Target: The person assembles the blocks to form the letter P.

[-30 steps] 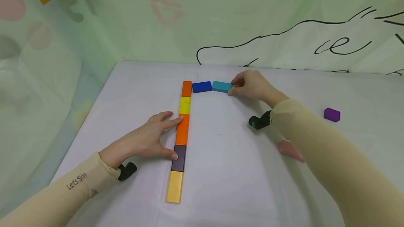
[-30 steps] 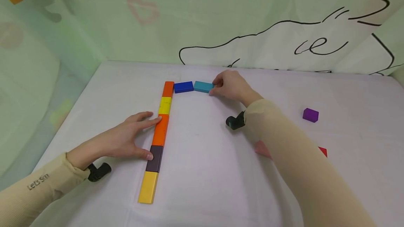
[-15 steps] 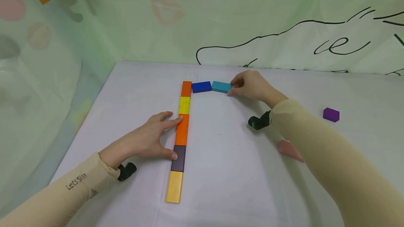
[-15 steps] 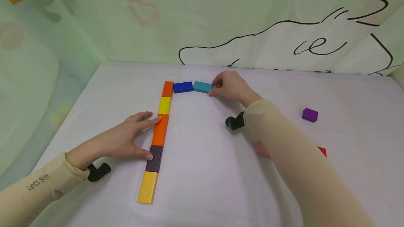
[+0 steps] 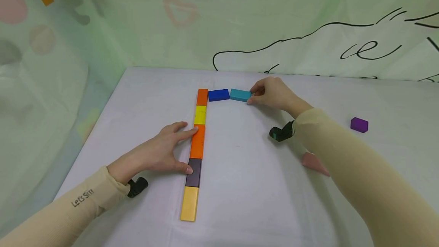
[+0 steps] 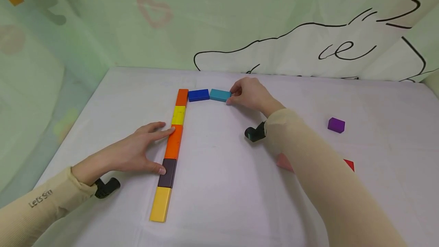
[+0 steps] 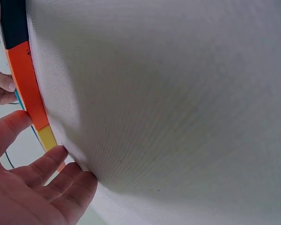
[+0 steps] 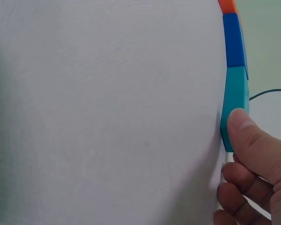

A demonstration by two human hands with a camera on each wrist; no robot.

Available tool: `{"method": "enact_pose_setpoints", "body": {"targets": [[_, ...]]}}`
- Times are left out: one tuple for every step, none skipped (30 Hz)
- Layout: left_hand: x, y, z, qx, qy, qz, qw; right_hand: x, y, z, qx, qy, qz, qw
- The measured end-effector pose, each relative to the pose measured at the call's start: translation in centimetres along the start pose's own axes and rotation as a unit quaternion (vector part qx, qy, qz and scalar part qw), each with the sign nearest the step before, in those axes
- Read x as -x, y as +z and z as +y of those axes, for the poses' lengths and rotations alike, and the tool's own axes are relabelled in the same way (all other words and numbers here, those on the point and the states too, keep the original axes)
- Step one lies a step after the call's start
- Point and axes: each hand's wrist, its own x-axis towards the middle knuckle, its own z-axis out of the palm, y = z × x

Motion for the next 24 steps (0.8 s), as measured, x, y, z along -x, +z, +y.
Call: {"method": "enact_pose_setpoints", "body": {"targets": [[0.0,-0.01,0.02,0.0,0.0,0.0,1.0,0.01,0.01,0.0,-0.001,0.001,-0.001,1.0],[0.0,-0.01,0.04,0.001,0.0,0.0,1.0,0.02,0.01,0.0,-0.002,0.002,-0.001,1.0],[0.01,-0.02,0.05,0.001,0.0,0.0,1.0,0.03,0.02,0.0,-0.002,0.003,-0.001,1.0],[0.02,-0.02,0.07,0.001,-0.001,0.0,1.0,0.03,0.02,0.0,-0.002,0.003,-0.001,1.0],[0.03,-0.02,0.07,0.002,-0.001,0.0,1.0,0.03,0.02,0.0,-0.002,0.003,-0.001,1.0],[0.05,-0.01,0.07,0.002,-0.002,0.0,1.0,0.03,0.01,-0.01,-0.002,0.003,-0.001,1.0],[0.06,-0.01,0.07,0.002,-0.002,0.0,1.0,0.04,0.01,-0.01,-0.001,0.002,-0.001,1.0],[0.07,-0.01,0.07,0.002,-0.002,0.0,1.0,0.06,0.02,-0.03,-0.001,0.001,0.0,1.0],[0.07,-0.01,0.07,0.002,-0.003,0.0,1.0,0.07,0.02,-0.04,-0.001,0.0,0.0,1.0],[0.06,-0.01,0.06,0.003,-0.003,0.0,1.0,0.08,0.02,-0.03,-0.001,0.0,0.0,1.0],[0.06,-0.01,0.06,0.003,-0.003,0.0,1.0,0.1,0.02,-0.04,-0.001,-0.001,0.0,1.0],[0.07,-0.02,0.05,0.003,-0.004,-0.001,1.0,0.11,0.02,-0.03,-0.001,-0.002,0.0,1.0],[0.06,-0.01,0.05,0.002,-0.004,0.0,1.0,0.11,0.04,-0.02,-0.001,-0.004,0.0,1.0],[0.05,-0.01,0.06,0.001,-0.004,0.0,1.0,0.11,0.04,-0.02,-0.001,-0.005,0.0,1.0],[0.06,-0.01,0.06,0.001,-0.004,0.0,1.0,0.09,0.04,-0.01,-0.001,-0.006,0.0,1.0],[0.06,-0.01,0.06,0.0,-0.004,0.0,1.0,0.09,0.03,0.0,-0.001,-0.006,0.0,1.0],[0.06,0.0,0.06,0.0,-0.004,0.0,1.0,0.08,0.03,0.02,-0.001,-0.005,0.0,1.0],[0.05,0.0,0.06,-0.001,-0.004,0.0,1.0,0.07,0.02,0.04,-0.001,-0.005,0.0,1.0],[0.03,0.01,0.06,-0.001,-0.004,0.0,1.0,0.07,0.01,0.06,-0.001,-0.005,0.0,1.0],[0.04,0.01,0.07,-0.001,-0.004,0.0,1.0,0.07,-0.01,0.07,-0.002,-0.004,0.0,1.0],[0.02,0.01,0.07,-0.001,-0.003,0.0,1.0,0.07,-0.03,0.05,-0.003,-0.003,-0.001,1.0],[0.02,0.01,0.07,-0.001,-0.004,0.0,1.0,0.09,-0.04,0.05,-0.004,-0.002,-0.001,1.0],[0.01,0.01,0.08,-0.001,-0.003,0.0,1.0,0.06,-0.05,0.06,-0.005,-0.003,-0.001,1.0],[0.02,0.0,0.08,-0.001,-0.003,0.0,1.0,0.09,-0.07,0.04,-0.006,-0.003,-0.001,1.0]]}}
